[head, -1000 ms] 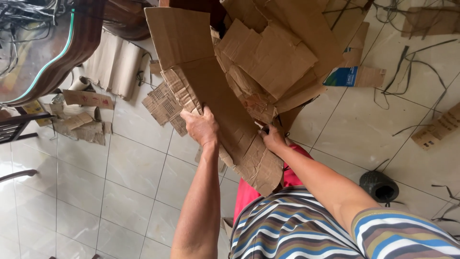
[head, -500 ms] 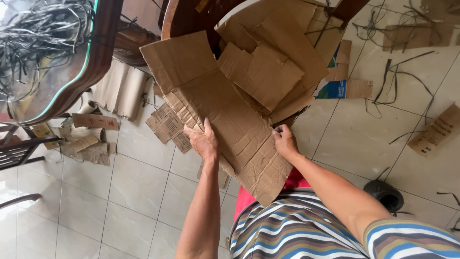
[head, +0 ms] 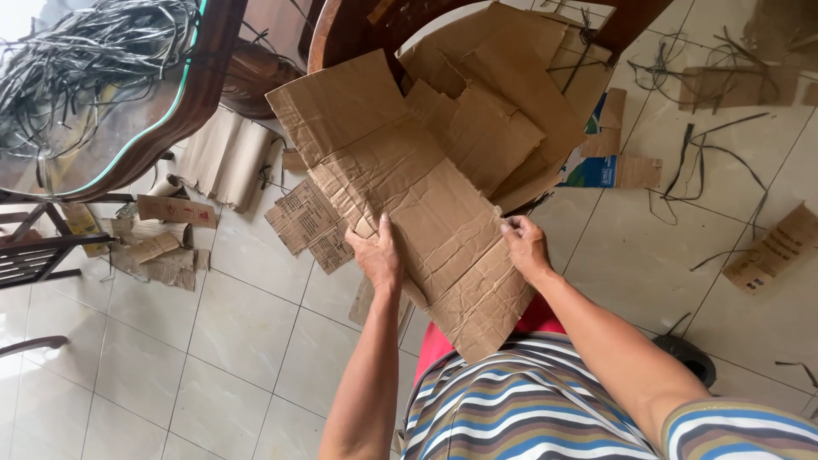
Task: Wrapping a wooden chair armrest with cardboard pieces and securing them with wire ties for protection.
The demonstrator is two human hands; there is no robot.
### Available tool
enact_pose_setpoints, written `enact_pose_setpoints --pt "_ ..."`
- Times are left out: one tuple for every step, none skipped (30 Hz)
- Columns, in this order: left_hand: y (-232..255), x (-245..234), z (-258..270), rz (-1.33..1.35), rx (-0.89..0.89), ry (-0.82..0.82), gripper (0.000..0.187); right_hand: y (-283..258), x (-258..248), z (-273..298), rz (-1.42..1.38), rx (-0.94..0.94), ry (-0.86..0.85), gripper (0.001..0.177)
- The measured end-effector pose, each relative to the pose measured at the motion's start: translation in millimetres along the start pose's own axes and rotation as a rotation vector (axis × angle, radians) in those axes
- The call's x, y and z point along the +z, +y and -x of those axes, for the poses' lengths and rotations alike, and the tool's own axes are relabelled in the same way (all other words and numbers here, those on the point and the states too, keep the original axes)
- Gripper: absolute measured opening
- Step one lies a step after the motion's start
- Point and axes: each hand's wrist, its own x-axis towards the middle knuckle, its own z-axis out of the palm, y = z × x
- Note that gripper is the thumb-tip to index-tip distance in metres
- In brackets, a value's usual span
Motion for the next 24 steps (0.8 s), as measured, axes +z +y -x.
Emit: enact_pose_setpoints --pt "-2.0 -4.9 8.1 0.003 0.001 0.004 0.077 -11.0 -5.0 7.7 0.0 -0.004 -0.003 0.027" --pt "-3.0 -9.2 15.1 0.034 0.034 0.016 0.077 -22.8 -9.8 14.5 0.032 -0.089 0.043 0.022" --pt "-3.9 -13.4 22.0 0.065 0.067 0.027 0.076 -34.6 -14.7 21.5 0.063 -0.174 0.089 0.018" --pt "-8.6 -15.8 24.7 0.069 0.067 0.028 0.076 -41.5 -17.1 25.2 0.065 -0.178 0.089 0.018" --pt "-13.3 -18.2 27.5 0.098 0.066 0.025 0.073 -48.3 -19.5 29.0 0.066 -0.22 0.109 0.016" --pt "-17.6 -19.7 29.9 0.128 0.066 0.022 0.07 -55.6 -22.2 31.9 0.068 -0.264 0.13 0.014" --pt "-26.1 -19.1 23.6 0.133 0.066 0.022 0.07 -63.5 -23.7 35.8 0.07 -0.268 0.131 0.014" --pt "-34.9 -19.0 17.2 0.183 0.072 0.026 0.067 -71.5 -24.4 39.8 0.059 -0.295 0.131 0.013" --pt "-43.7 -18.8 10.7 0.234 0.079 0.03 0.063 -79.4 -25.1 43.9 0.047 -0.321 0.131 0.013" --pt "-42.6 -20.4 8.6 0.237 0.078 0.032 0.063 -83.6 -23.8 44.9 0.049 -0.325 0.129 0.013" --pt "-41.4 -21.8 6.5 0.276 0.078 0.041 0.057 -87.7 -22.5 45.8 0.041 -0.352 0.128 0.012" --pt "-40.2 -23.2 4.8 0.313 0.078 0.048 0.052 -91.5 -21.7 47.3 0.032 -0.378 0.127 0.011" --pt "-44.5 -24.6 1.2 0.315 0.077 0.048 0.052 -94.2 -19.9 46.4 0.034 -0.38 0.126 0.011" --pt "-48.2 -25.0 -2.8 0.483 0.0 -0.019 0.059 -97.1 -18.7 44.9 0.023 -0.379 0.134 0.01" --pt "-52.1 -25.3 -6.6 0.649 -0.077 -0.086 0.067 -99.9 -17.5 43.6 0.012 -0.377 0.141 0.01" --pt "-34.3 -35.7 5.4 0.652 -0.077 -0.086 0.067 -103.1 -16.3 43.4 0.014 -0.38 0.141 0.01" --pt "-16.5 -46.2 17.4 0.705 -0.097 -0.167 0.058 -106.3 -15.1 43.4 0.002 -0.392 0.143 0.009" --pt "1.8 -56.9 28.5 0.756 -0.115 -0.249 0.049 -109.9 -13.4 43.0 -0.009 -0.404 0.146 0.009" --pt "-27.1 -49.3 18.2 0.758 -0.115 -0.25 0.049 -112.8 -12.4 44.3 -0.008 -0.406 0.147 0.009" --pt "-56.2 -41.8 8.3 0.746 -0.139 -0.289 0.045 -115.7 -11.3 45.4 -0.009 -0.415 0.146 0.009" --pt "-85.4 -34.5 -1.6 0.734 -0.162 -0.329 0.04 -118.6 -10.0 46.8 -0.009 -0.424 0.145 0.009" --pt "-60.7 -47.4 13.1 0.739 -0.161 -0.327 0.04 -119.0 -9.5 49.4 -0.007 -0.429 0.144 0.009" --pt "-36.1 -60.4 27.4 0.743 -0.176 -0.316 0.039 -119.5 -8.7 51.9 -0.012 -0.409 0.125 0.009" --pt "-11.9 -72.9 42.7 0.748 -0.194 -0.305 0.038 -119.7 -9.0 54.5 -0.015 -0.389 0.106 0.01"
